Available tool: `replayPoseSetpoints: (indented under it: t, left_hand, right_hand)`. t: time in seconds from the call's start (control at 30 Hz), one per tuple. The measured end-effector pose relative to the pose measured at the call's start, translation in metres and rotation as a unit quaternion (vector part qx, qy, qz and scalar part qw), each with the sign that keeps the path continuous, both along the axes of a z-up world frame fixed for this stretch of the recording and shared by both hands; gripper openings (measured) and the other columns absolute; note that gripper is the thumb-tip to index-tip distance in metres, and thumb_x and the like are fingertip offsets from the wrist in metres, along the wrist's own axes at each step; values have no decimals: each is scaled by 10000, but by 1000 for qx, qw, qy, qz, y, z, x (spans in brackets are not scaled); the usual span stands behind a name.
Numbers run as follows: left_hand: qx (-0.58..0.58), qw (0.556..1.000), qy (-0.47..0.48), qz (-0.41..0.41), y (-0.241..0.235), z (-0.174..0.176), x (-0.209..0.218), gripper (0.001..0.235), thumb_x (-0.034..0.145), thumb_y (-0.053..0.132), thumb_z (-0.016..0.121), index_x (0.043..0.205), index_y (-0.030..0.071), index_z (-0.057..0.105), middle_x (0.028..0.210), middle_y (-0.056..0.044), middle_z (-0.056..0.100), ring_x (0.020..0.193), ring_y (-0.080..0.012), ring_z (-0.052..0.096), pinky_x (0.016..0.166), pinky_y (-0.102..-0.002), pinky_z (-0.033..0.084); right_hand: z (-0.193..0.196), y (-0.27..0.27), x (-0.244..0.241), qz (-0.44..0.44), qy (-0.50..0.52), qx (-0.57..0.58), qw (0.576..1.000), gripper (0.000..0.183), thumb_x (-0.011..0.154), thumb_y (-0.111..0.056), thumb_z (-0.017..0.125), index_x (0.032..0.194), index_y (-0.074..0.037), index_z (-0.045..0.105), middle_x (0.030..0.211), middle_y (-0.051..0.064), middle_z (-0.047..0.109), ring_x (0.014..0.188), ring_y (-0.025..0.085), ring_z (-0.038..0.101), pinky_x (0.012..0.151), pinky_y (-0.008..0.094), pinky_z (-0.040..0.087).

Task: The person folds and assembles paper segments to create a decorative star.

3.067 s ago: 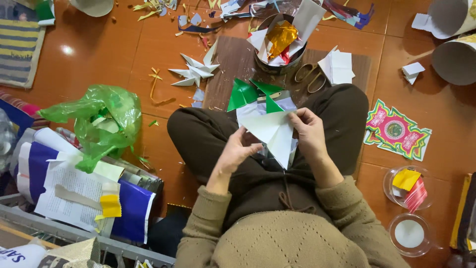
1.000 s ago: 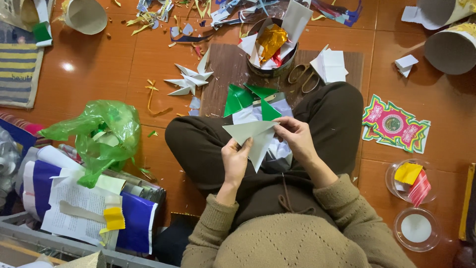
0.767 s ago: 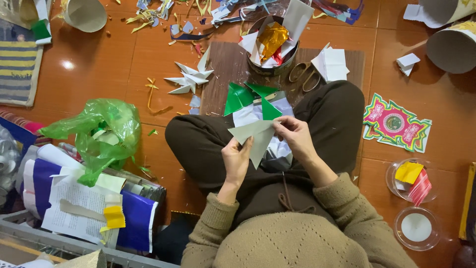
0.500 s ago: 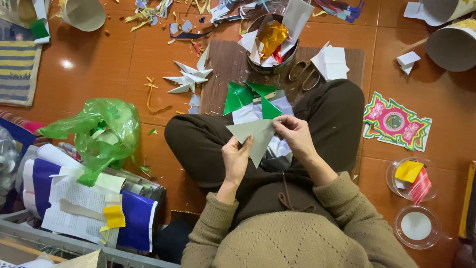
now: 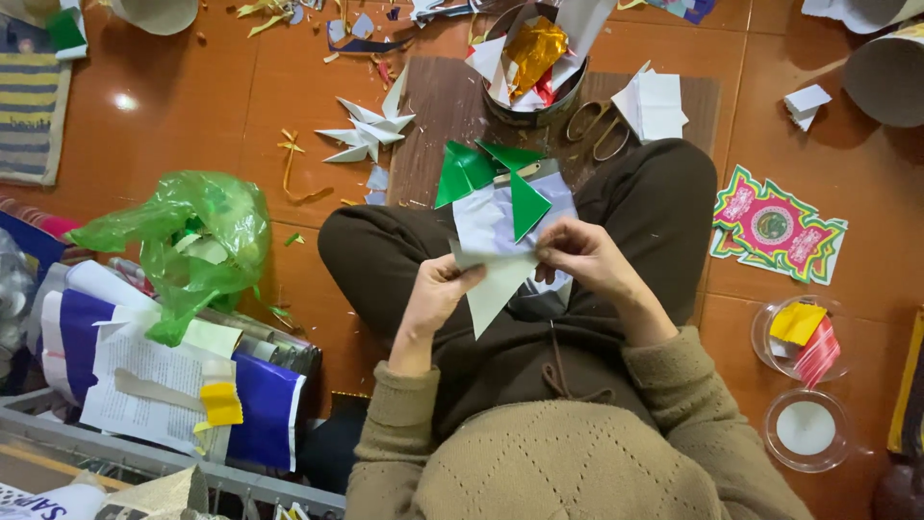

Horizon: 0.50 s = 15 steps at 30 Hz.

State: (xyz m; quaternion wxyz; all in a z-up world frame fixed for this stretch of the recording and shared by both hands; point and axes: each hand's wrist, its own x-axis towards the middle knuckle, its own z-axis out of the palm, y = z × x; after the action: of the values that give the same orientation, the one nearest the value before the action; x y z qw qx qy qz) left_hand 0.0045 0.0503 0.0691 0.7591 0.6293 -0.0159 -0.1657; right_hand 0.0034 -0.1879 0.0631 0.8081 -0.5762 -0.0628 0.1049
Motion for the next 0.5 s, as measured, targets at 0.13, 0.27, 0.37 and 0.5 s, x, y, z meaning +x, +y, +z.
replayPoseSetpoints:
  t: [0.13, 0.27, 0.37, 0.5]
  left_hand:
    - [5, 996, -37, -77, 18, 16, -4, 172, 847, -30, 669, 972, 25, 774, 923, -109, 752, 899, -109, 616, 807, -299, 541]
    - [4, 991, -61, -122, 27, 13, -4, 257, 835, -90, 600, 1001, 18, 764, 947, -111, 738, 925, -121, 609, 854, -316, 528]
    - [4, 986, -71, -148, 31, 10, -3, 291, 826, -113, 567, 1016, 6, 752, 958, -121, 732, 924, -132, 607, 858, -315, 515]
    - [15, 964, -106, -244, 35, 19, 3, 302, 808, -59, 676, 1100, 15, 707, 1110, -168, 686, 1046, -205, 603, 955, -394, 467]
  right_hand:
    - [-3, -2, 0, 35, -19, 11, 999, 90, 857, 102, 616, 923, 82, 675, 689, 225, 698, 594, 257, 715, 549, 369, 606]
    - [-4, -3, 1, 53, -13, 26, 998, 96, 851, 123, 609, 890, 98, 693, 700, 237, 702, 623, 260, 726, 589, 386, 613]
    - [-3, -3, 2, 57, -9, 23, 998, 103, 860, 115, 601, 905, 105, 694, 700, 231, 698, 629, 257, 723, 610, 390, 613]
    - [-16, -7, 3, 68, -27, -17, 997, 129, 875, 94, 595, 944, 77, 704, 708, 193, 706, 641, 226, 717, 637, 371, 598]
